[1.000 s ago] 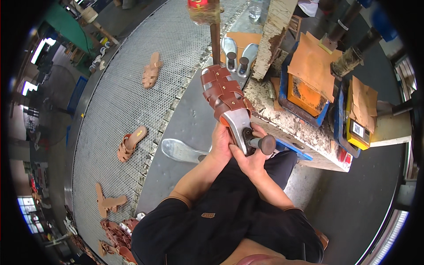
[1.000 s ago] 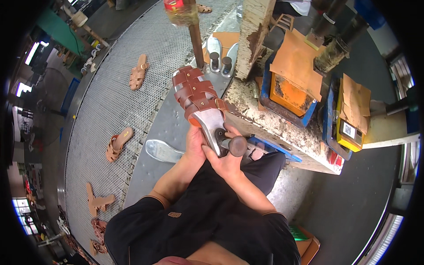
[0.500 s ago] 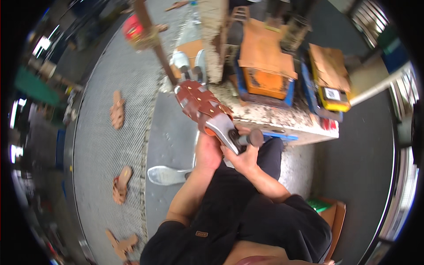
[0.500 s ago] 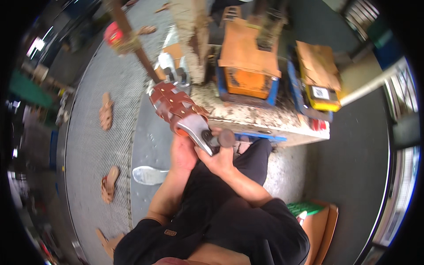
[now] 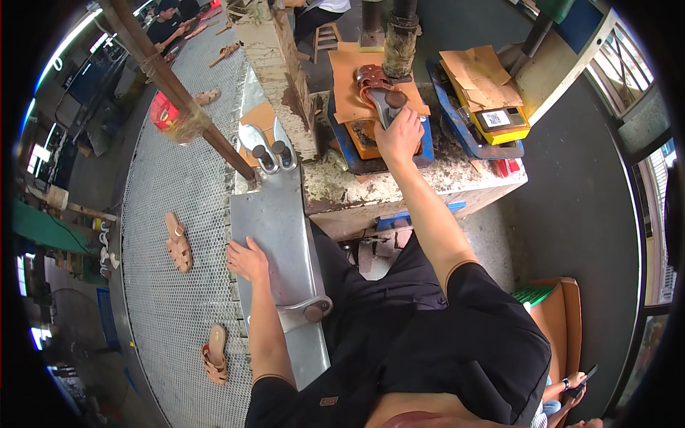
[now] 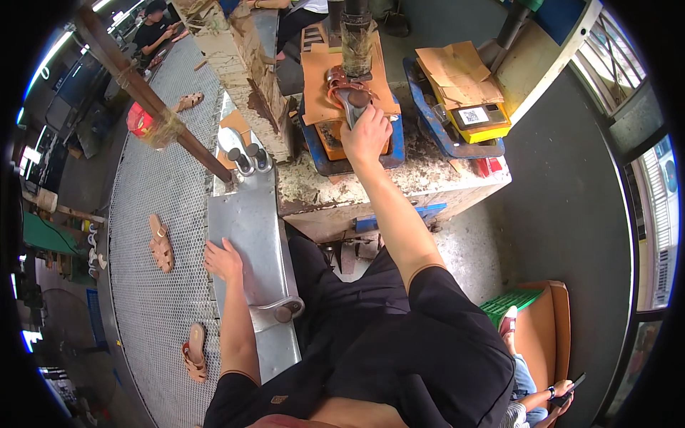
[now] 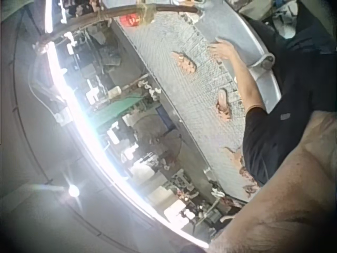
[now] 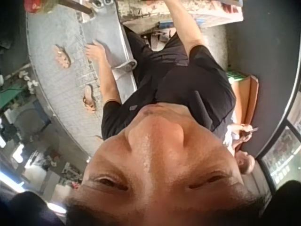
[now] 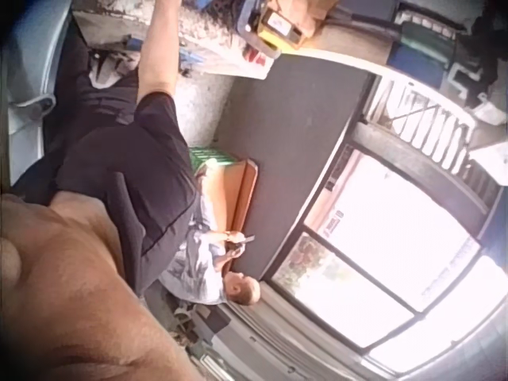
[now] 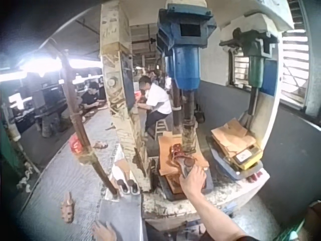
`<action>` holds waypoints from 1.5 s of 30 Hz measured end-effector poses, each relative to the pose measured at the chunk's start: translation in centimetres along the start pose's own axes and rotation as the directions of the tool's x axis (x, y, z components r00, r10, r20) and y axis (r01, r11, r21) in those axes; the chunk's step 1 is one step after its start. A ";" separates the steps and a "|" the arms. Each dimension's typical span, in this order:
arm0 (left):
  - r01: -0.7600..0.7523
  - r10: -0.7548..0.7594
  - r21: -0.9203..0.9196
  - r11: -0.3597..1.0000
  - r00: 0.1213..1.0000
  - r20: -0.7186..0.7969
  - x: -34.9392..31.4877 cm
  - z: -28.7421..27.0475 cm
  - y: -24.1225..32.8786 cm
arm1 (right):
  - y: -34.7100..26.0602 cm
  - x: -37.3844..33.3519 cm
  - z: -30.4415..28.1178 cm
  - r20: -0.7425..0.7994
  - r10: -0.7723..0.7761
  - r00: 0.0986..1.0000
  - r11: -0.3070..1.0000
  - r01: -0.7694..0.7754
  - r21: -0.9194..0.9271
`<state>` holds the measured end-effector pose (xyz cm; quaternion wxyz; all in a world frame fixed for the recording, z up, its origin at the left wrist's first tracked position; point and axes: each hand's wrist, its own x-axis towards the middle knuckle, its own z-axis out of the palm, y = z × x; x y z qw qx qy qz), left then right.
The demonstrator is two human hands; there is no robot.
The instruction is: Pressing shoe soles onto shoes using a mechanical press machine.
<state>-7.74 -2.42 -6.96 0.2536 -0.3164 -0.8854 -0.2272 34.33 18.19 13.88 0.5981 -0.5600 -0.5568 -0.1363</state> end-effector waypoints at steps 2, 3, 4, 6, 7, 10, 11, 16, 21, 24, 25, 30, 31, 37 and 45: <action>0.007 -0.007 -0.043 0.999 1.000 0.001 0.7 0.4 -0.6 | -0.5 -0.3 0.6 -0.038 -0.019 0.999 0.999 0.017 -0.050; 0.017 -0.017 -0.087 0.996 1.000 0.003 0.8 0.6 -0.9 | -0.7 -0.5 0.6 -0.075 -0.043 0.996 0.994 0.035 -0.100; 0.017 -0.016 -0.082 0.996 1.000 0.008 0.6 0.8 -1.0 | -0.5 -0.9 0.8 -0.069 -0.041 0.997 0.994 0.034 -0.102; 0.034 -0.036 -0.090 0.995 0.999 -0.020 0.2 1.0 -0.5 | 0.4 -1.1 0.9 -0.157 -0.111 0.981 0.994 0.108 -0.022; 0.031 -0.032 -0.088 0.996 0.999 -0.016 0.4 1.0 -0.1 | 0.6 -0.7 1.4 -0.154 -0.108 0.982 0.994 0.105 -0.025; 0.029 -0.030 -0.086 0.996 0.999 -0.017 1.0 0.8 0.7 | 0.3 0.8 1.8 -0.057 -0.016 0.998 1.000 0.017 0.020; 0.030 -0.031 -0.090 0.996 0.999 -0.016 0.9 0.8 0.6 | 0.5 0.8 1.9 -0.055 -0.011 0.998 1.000 0.012 0.019; 0.001 -0.007 -0.097 0.995 0.998 -0.068 0.6 0.8 0.9 | 0.4 0.9 0.4 -0.010 -0.026 1.000 0.997 0.026 0.066; 0.032 -0.032 -0.099 0.995 0.999 -0.005 0.0 0.3 0.3 | -0.5 -5.1 -3.9 -0.157 -0.252 0.955 0.929 0.284 0.238; 0.032 -0.035 -0.093 0.995 0.999 -0.026 0.4 0.0 0.2 | -1.6 -14.2 -5.3 0.099 -0.288 0.952 0.874 0.220 0.433; 0.026 -0.029 -0.094 0.995 0.999 -0.029 0.6 -0.1 0.5 | -2.1 -17.3 -5.5 0.228 -0.283 0.932 0.856 0.138 0.499; 0.022 -0.023 -0.114 0.993 1.000 -0.006 0.2 -0.3 0.9 | -5.3 -27.0 -4.7 0.465 -0.438 0.770 0.786 0.076 0.614; 0.019 -0.020 -0.114 0.993 1.000 -0.010 0.2 -0.4 0.9 | -6.2 -28.0 -4.2 0.487 -0.459 0.743 0.766 0.055 0.640; 0.028 -0.032 -0.140 0.990 0.999 -0.025 -0.1 -1.1 1.1 | -11.2 -31.5 -0.9 0.521 -0.615 0.592 0.710 0.127 0.693; -0.049 0.010 -0.339 0.939 0.993 -0.116 0.1 0.5 -4.3 | -15.7 -36.7 1.4 0.649 -0.657 0.383 0.753 0.367 0.546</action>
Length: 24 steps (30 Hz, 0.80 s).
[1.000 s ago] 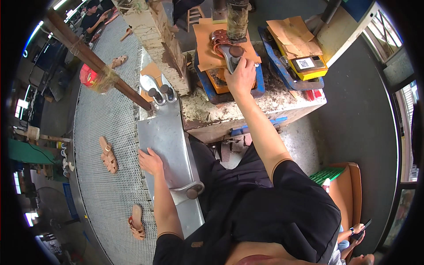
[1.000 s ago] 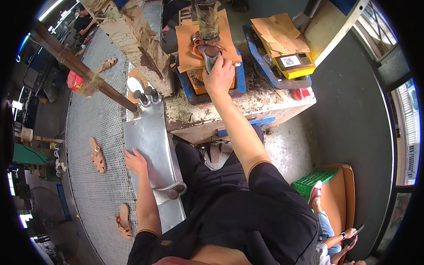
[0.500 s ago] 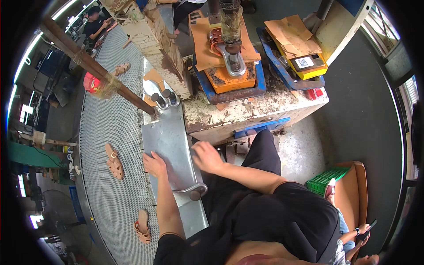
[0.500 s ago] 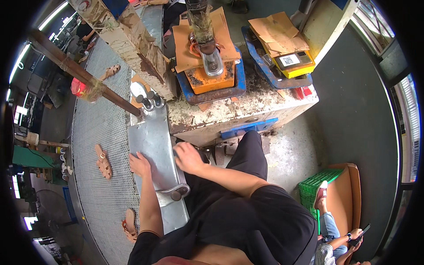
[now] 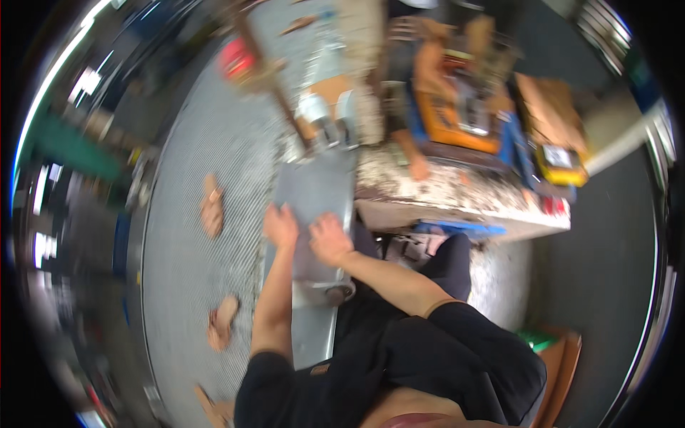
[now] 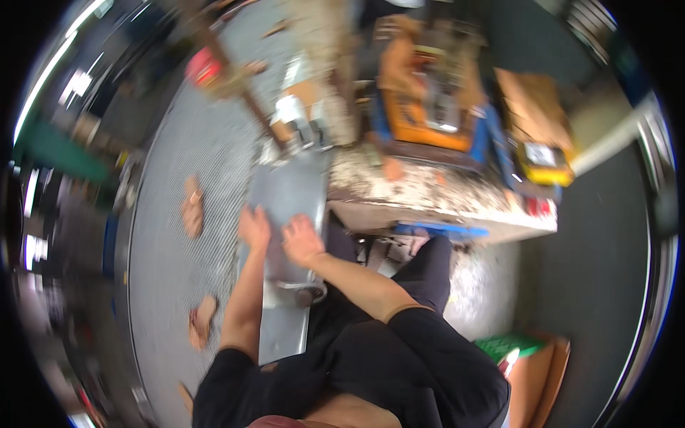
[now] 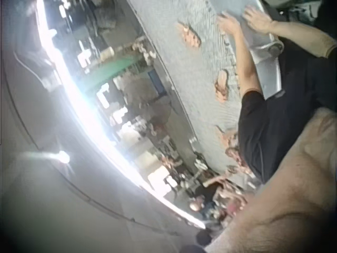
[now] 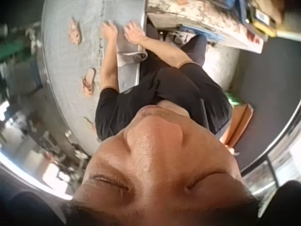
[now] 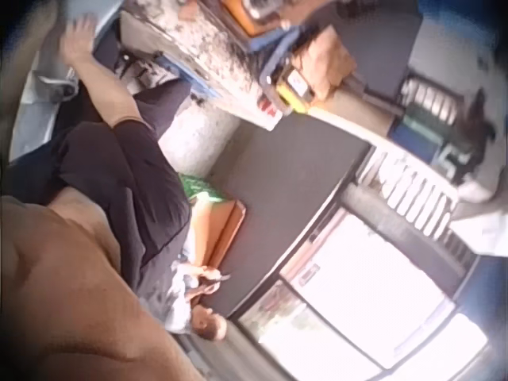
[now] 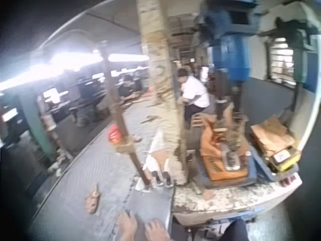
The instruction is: Pressing shoe soles onto shoes using a mechanical press machine.
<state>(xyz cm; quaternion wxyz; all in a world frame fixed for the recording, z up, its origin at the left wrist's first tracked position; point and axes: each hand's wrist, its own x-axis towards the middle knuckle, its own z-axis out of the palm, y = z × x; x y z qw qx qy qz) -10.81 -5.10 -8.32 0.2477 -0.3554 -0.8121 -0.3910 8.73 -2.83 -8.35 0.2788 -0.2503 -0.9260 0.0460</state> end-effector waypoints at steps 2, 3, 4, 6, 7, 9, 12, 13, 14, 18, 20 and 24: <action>0.023 -0.009 -0.183 0.983 0.997 0.079 1.9 0.0 -1.3 | 0.0 -0.5 1.1 0.116 0.050 0.992 0.988 -0.032 -0.154; -0.038 0.035 -0.175 0.984 0.999 -0.018 3.5 -0.5 -3.5 | -0.4 -0.7 1.1 0.072 0.039 0.997 0.991 -0.029 -0.129; -0.019 0.011 -0.085 0.996 0.995 -0.097 5.0 -1.2 -5.8 | -1.7 -0.7 0.7 0.032 0.040 0.999 0.998 -0.039 -0.046; 0.006 0.007 0.077 0.997 0.984 -0.176 7.3 -1.9 -7.7 | -1.5 -1.5 0.6 0.008 0.001 1.000 0.999 0.000 -0.051; 0.001 0.032 0.171 0.985 0.982 -0.188 9.3 -3.0 -9.2 | -2.2 -1.2 0.7 -0.006 0.004 1.000 0.999 -0.004 -0.043; 0.076 -0.344 0.571 0.818 0.859 0.379 14.3 -7.2 -14.6 | -3.5 -0.4 0.9 -0.042 0.016 0.999 0.999 -0.017 -0.030; 0.197 -0.229 0.423 0.885 0.973 0.024 14.8 -7.7 -17.3 | -1.6 0.6 1.3 0.032 -0.021 0.999 0.999 0.022 -0.049; 0.100 -0.157 0.318 0.943 0.974 0.161 14.6 -5.6 -14.3 | 1.0 0.4 1.4 0.036 0.017 0.999 0.997 -0.014 -0.074; -0.038 -0.007 0.326 0.945 0.991 0.136 14.0 -6.5 -17.2 | 0.6 0.7 1.0 0.022 -0.001 1.000 1.000 0.001 -0.019; 0.296 -0.371 0.317 0.901 0.905 0.207 14.6 -3.8 -15.8 | 2.7 0.9 -0.1 -0.035 0.020 0.999 1.000 -0.019 0.023; 0.232 -0.313 0.396 0.888 0.937 0.152 14.7 -4.6 -20.6 | 1.4 1.5 -0.8 -0.052 -0.005 0.999 0.999 0.007 0.045; 0.116 -0.322 0.589 0.800 0.911 0.259 15.6 -6.6 -24.5 | 0.5 2.1 -1.4 -0.079 -0.044 0.996 0.997 0.049 0.057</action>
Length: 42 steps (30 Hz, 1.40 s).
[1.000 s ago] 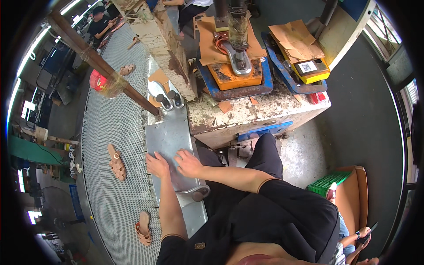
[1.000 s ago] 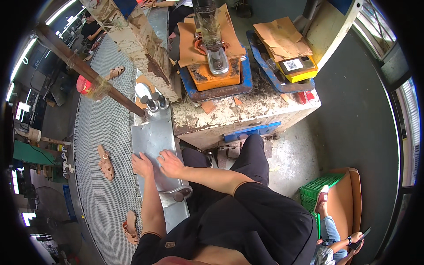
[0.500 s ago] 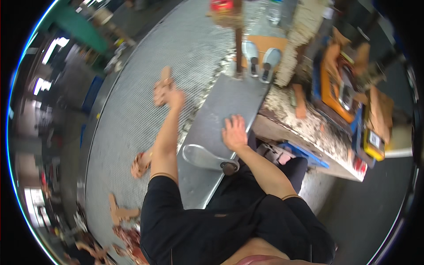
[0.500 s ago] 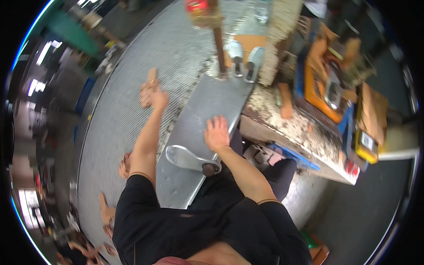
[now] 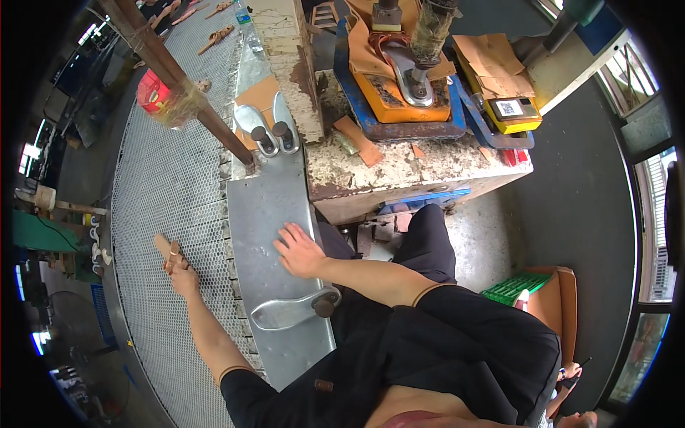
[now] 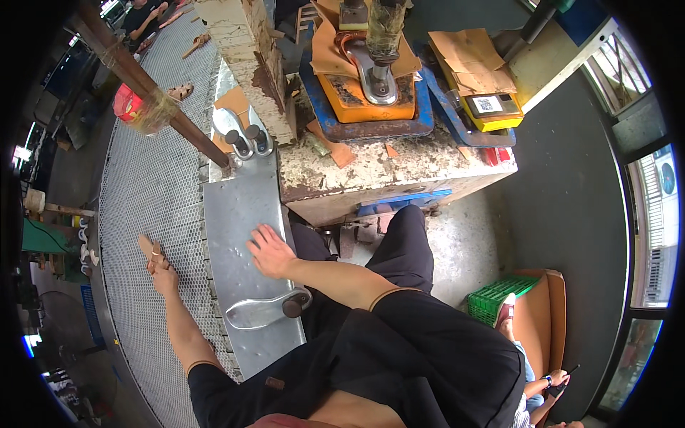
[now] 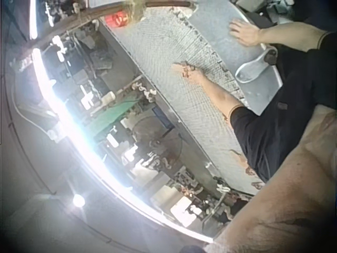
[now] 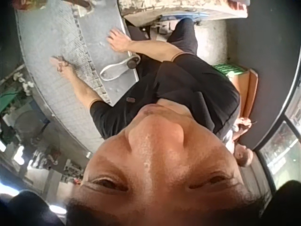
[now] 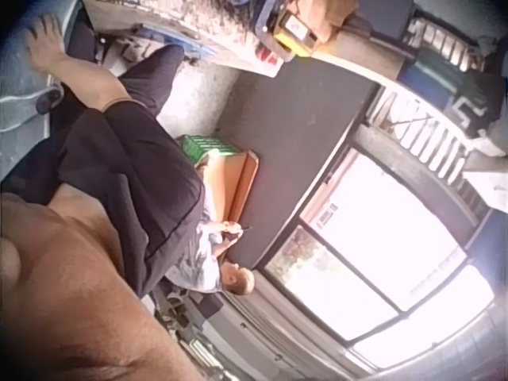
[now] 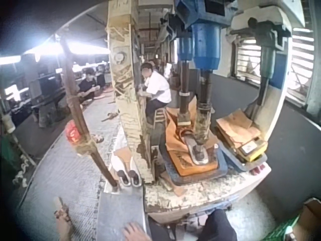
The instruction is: Pressing shoe soles onto shoes using a mechanical press machine.
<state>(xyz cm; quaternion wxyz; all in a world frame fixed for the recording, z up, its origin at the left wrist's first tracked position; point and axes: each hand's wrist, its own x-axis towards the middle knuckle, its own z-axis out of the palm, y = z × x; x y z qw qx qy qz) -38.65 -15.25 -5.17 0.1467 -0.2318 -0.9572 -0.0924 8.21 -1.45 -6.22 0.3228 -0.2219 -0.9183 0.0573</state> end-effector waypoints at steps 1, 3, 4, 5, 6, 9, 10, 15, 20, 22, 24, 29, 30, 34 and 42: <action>-0.063 0.065 -0.025 0.998 0.994 0.084 -1.4 -0.2 4.9 | 2.0 -0.7 0.2 0.013 0.054 0.998 0.998 -0.054 -0.036; -0.067 0.068 -0.044 0.997 0.998 0.018 -4.9 0.1 5.5 | 2.1 -1.4 0.7 0.026 0.064 0.998 0.998 -0.063 -0.021; -0.072 0.069 -0.060 0.996 0.996 -0.054 -6.3 0.1 5.7 | 2.3 -1.7 0.9 0.034 0.071 0.997 0.997 -0.071 -0.004; 0.018 -0.015 -0.082 0.996 0.999 0.034 -7.2 0.3 5.2 | 2.0 -1.7 0.9 0.036 0.061 0.997 0.998 -0.061 0.001; 0.027 -0.025 -0.080 0.996 0.999 0.033 -7.7 0.3 4.4 | 1.7 -1.7 0.9 0.032 0.053 0.998 0.998 -0.053 0.014; 0.055 -0.013 -0.320 0.946 0.991 0.132 -8.3 0.2 3.1 | 1.5 -1.1 0.9 0.023 0.037 0.999 0.999 -0.037 0.029; 0.057 -0.015 -0.319 0.946 0.991 0.135 -8.5 0.1 2.3 | 1.6 -0.8 1.0 0.016 0.032 0.999 0.999 -0.033 0.029; 0.088 -0.185 -0.508 0.857 0.972 -0.144 -9.3 2.5 -2.2 | 2.1 -0.8 1.2 0.027 0.041 0.999 0.999 -0.041 0.019; 0.073 -0.113 -0.386 0.920 0.990 -0.081 -10.7 7.6 -7.4 | 1.8 -1.4 1.8 0.038 0.042 0.998 0.998 -0.043 0.050; 0.110 -0.129 -0.380 0.919 0.991 -0.027 -9.4 8.2 -5.3 | 3.0 -0.8 2.5 0.013 0.051 0.999 0.998 -0.052 0.039; 0.057 -0.161 -0.460 0.886 0.968 -0.191 -8.6 9.2 -5.1 | 3.7 -0.6 3.2 0.036 0.067 0.997 0.998 -0.068 0.014; -0.039 0.051 -0.189 0.981 0.997 0.058 -4.0 10.5 -15.1 | 1.4 0.1 4.7 0.018 0.016 1.000 0.999 -0.017 0.049; -0.043 0.061 -0.205 0.978 0.995 0.083 -4.0 11.5 -13.7 | 2.0 0.1 4.9 0.021 0.027 0.999 0.999 -0.027 0.029; -0.148 0.178 -0.127 0.981 0.945 0.274 -3.7 11.1 -8.7 | 4.1 -0.3 5.3 0.042 0.071 0.997 0.997 -0.071 -0.019; -0.155 0.157 -0.034 0.987 0.924 0.350 -2.3 8.0 -10.1 | 3.0 1.1 7.0 0.035 0.062 0.997 0.998 -0.063 0.017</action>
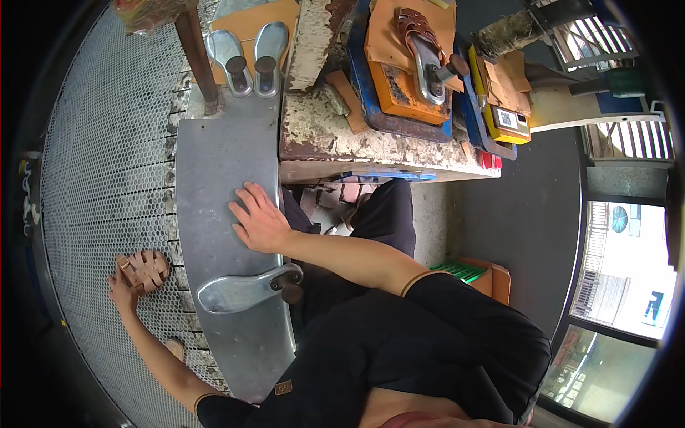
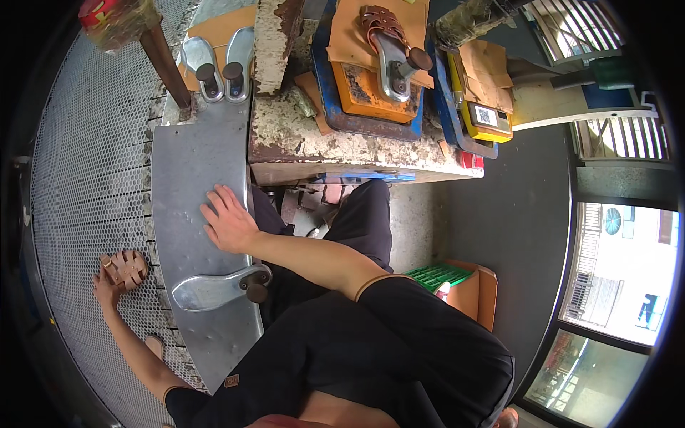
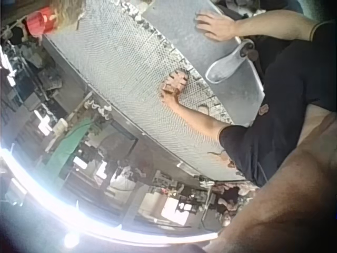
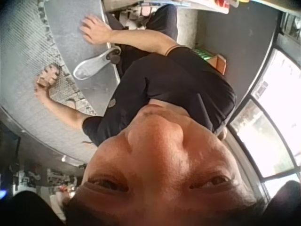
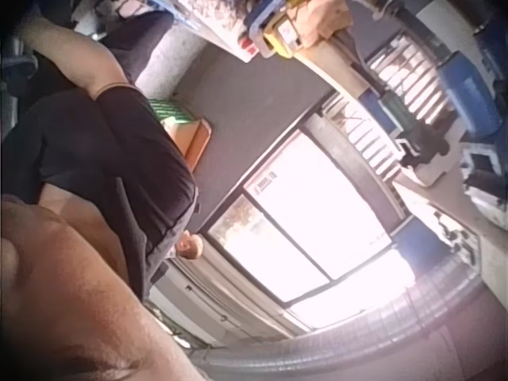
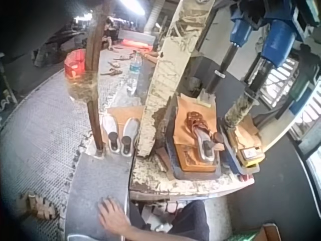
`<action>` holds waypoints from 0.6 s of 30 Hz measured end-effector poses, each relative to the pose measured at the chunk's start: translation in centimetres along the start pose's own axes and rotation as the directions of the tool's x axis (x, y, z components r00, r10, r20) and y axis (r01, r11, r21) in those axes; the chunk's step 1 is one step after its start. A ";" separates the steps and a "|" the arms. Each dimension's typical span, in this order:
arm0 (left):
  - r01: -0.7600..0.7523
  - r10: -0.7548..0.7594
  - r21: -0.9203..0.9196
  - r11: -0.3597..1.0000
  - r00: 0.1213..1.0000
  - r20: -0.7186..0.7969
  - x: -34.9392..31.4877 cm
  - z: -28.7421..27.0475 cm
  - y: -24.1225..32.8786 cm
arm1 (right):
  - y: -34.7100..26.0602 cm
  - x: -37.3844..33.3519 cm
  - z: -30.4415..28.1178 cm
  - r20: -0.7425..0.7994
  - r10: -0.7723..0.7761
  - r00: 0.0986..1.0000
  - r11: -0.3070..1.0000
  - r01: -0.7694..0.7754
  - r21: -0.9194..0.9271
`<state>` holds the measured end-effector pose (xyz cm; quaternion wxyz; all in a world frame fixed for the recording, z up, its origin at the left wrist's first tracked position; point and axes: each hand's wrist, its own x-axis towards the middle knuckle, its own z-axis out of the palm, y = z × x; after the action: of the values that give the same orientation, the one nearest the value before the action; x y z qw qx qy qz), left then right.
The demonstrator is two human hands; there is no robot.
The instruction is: Pressing shoe soles onto shoes using a mechanical press machine.
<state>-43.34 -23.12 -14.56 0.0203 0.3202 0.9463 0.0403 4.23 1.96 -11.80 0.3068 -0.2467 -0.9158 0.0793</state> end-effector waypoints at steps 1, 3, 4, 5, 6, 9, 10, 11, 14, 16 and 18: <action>0.017 -0.017 0.029 0.999 1.000 -0.017 -0.5 -0.1 -0.2 | -0.1 -0.1 -0.1 0.005 -0.006 1.000 1.000 0.006 0.005; 0.004 -0.002 0.051 0.999 0.999 -0.035 -1.4 -0.4 2.4 | 0.7 -0.6 -1.2 0.002 0.006 1.000 1.000 -0.006 -0.007; -0.003 0.010 0.119 0.993 0.998 -0.055 -2.2 -0.3 4.3 | 1.4 -0.9 -1.9 0.000 0.011 1.000 1.000 -0.011 -0.012; 0.022 -0.003 0.200 0.980 0.996 -0.093 -3.3 -1.2 3.7 | 0.8 -0.7 -1.8 -0.019 0.005 1.000 1.000 -0.005 0.002; 0.016 0.010 0.204 0.979 0.992 -0.125 -3.8 -1.3 0.7 | -0.1 -0.6 -1.9 -0.021 -0.023 1.000 0.999 0.024 0.041; -0.136 0.146 0.084 0.987 0.980 -0.137 -4.5 -3.6 1.4 | 1.3 -0.8 -3.8 -0.071 -0.016 0.997 0.999 0.019 0.036; -0.215 0.215 0.088 0.973 0.977 0.013 -5.5 -4.9 2.9 | 2.3 -1.2 -4.3 -0.061 -0.017 0.998 1.000 0.018 0.013; -0.111 0.114 0.061 0.992 0.993 -0.041 -7.2 -5.0 1.4 | 1.4 -1.2 -4.7 -0.102 -0.025 0.995 0.999 0.029 0.044; -0.258 0.259 -0.101 0.961 0.966 -0.007 -11.8 -5.2 -0.2 | 1.2 -1.8 -6.3 -0.109 -0.039 0.993 0.992 0.051 0.112; -0.257 0.250 -0.129 0.958 0.966 -0.070 -14.1 -6.3 0.1 | 1.6 -2.2 -7.6 -0.081 -0.101 0.992 0.981 0.112 0.157; -0.254 0.227 -0.294 0.921 0.966 -0.123 -15.6 -7.5 5.6 | 4.3 -3.7 -8.2 -0.186 -0.076 0.980 0.969 0.116 0.217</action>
<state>-28.05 -28.64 -6.42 0.0236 0.4248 0.8819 0.2030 13.40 3.78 -8.46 0.4161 -0.1711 -0.8810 0.1464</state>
